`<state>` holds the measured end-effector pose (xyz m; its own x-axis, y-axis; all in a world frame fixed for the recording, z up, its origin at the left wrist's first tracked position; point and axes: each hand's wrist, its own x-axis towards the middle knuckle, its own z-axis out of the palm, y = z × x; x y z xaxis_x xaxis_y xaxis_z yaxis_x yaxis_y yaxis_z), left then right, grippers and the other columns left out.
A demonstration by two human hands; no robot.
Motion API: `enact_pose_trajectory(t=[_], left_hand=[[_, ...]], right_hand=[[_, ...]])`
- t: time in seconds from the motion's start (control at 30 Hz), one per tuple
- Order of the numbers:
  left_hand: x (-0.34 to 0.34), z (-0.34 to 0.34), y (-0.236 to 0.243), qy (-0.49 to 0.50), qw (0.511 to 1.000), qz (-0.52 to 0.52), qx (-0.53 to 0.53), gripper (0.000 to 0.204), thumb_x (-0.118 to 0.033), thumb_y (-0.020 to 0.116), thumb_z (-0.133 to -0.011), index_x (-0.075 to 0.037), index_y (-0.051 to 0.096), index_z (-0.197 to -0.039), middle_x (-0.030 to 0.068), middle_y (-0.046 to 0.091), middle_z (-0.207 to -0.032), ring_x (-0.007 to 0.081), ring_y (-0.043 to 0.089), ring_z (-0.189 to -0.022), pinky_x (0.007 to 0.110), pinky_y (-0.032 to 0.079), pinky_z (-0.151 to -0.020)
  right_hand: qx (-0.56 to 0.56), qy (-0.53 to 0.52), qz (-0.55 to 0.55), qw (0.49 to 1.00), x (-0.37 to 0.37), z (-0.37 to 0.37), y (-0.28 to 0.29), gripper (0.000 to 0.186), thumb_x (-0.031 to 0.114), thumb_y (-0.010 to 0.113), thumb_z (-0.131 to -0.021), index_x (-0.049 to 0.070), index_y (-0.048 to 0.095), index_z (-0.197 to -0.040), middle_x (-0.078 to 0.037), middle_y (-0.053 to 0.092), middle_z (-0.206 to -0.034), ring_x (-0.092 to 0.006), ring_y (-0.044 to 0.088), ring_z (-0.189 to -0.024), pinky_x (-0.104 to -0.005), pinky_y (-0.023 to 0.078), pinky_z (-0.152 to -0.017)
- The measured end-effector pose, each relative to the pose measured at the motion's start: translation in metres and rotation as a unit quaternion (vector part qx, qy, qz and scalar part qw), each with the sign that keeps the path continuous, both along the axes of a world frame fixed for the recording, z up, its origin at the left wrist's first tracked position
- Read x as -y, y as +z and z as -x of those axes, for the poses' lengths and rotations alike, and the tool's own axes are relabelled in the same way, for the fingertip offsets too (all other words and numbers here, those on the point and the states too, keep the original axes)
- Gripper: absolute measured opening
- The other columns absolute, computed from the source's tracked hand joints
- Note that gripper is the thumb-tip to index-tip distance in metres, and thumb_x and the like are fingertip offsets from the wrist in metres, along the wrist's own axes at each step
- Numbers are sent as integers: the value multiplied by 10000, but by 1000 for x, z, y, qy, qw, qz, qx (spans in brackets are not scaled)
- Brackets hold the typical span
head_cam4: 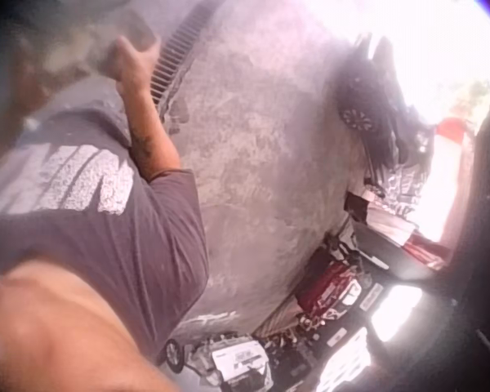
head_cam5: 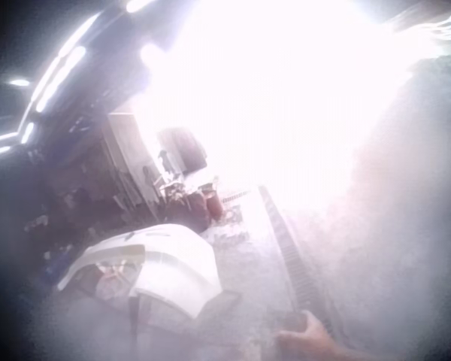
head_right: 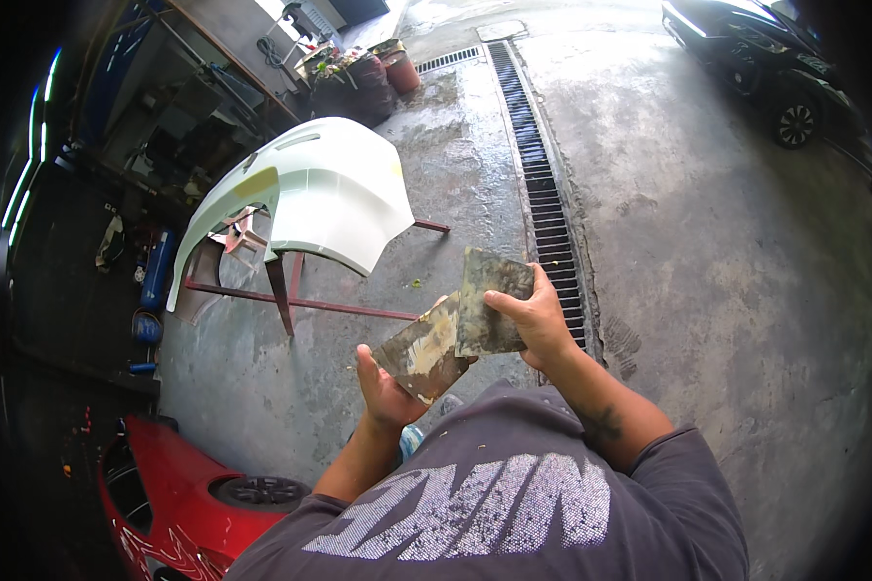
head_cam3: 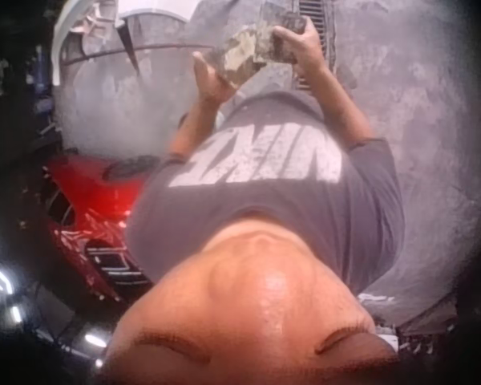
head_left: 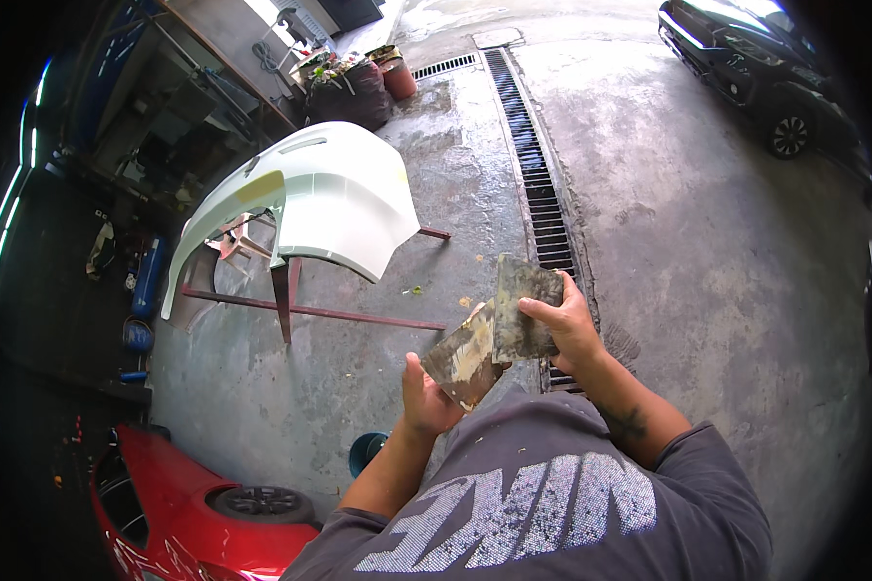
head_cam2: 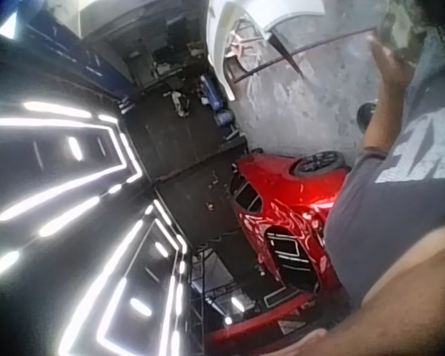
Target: The person sands a white car bumper mounted on a stand using a sanding block and sandpaper. They repeatedly rub the surface, switch sandpaper sheets, and inspect the bumper while working in a garage.
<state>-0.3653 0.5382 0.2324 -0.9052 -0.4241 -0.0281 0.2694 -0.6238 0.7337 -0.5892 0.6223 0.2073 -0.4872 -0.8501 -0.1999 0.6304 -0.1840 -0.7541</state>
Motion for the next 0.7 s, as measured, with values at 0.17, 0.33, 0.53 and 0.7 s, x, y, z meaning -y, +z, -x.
enact_pose_trajectory(t=[0.17,0.33,0.53,0.7], left_hand=[[2,-8,0,-30,996,71,41,1284,-949,433,-938,0,157,-1757,213,311,-1781,365,364,-1629,533,289,-1340],[-1,-17,-15,-45,996,18,79,1279,-943,448,-942,-2,153,-1756,215,317,-1776,361,369,-1627,525,293,-1338],[5,-2,-1,-61,995,73,33,1275,-951,423,-939,-6,159,-1754,206,319,-1777,352,375,-1624,527,291,-1341],[8,0,-10,-16,998,64,18,1264,-939,435,-942,-4,167,-1750,203,337,-1768,341,400,-1611,519,305,-1341]], right_hand=[[-56,2,23,998,-2,-12,5,528,13,836,-919,38,501,-1326,-104,700,-1156,-172,730,-1045,-379,664,-854],[-374,7,24,927,-7,-20,22,470,14,836,-915,44,513,-1255,-88,710,-1081,-124,726,-969,-309,630,-842],[-341,29,137,930,1,-29,47,455,-13,823,-915,21,496,-1229,-133,728,-1065,-208,785,-911,-361,692,-800],[-197,30,92,976,22,-7,56,508,81,876,-885,57,549,-1273,-68,714,-1082,-143,714,-1004,-349,612,-896]])
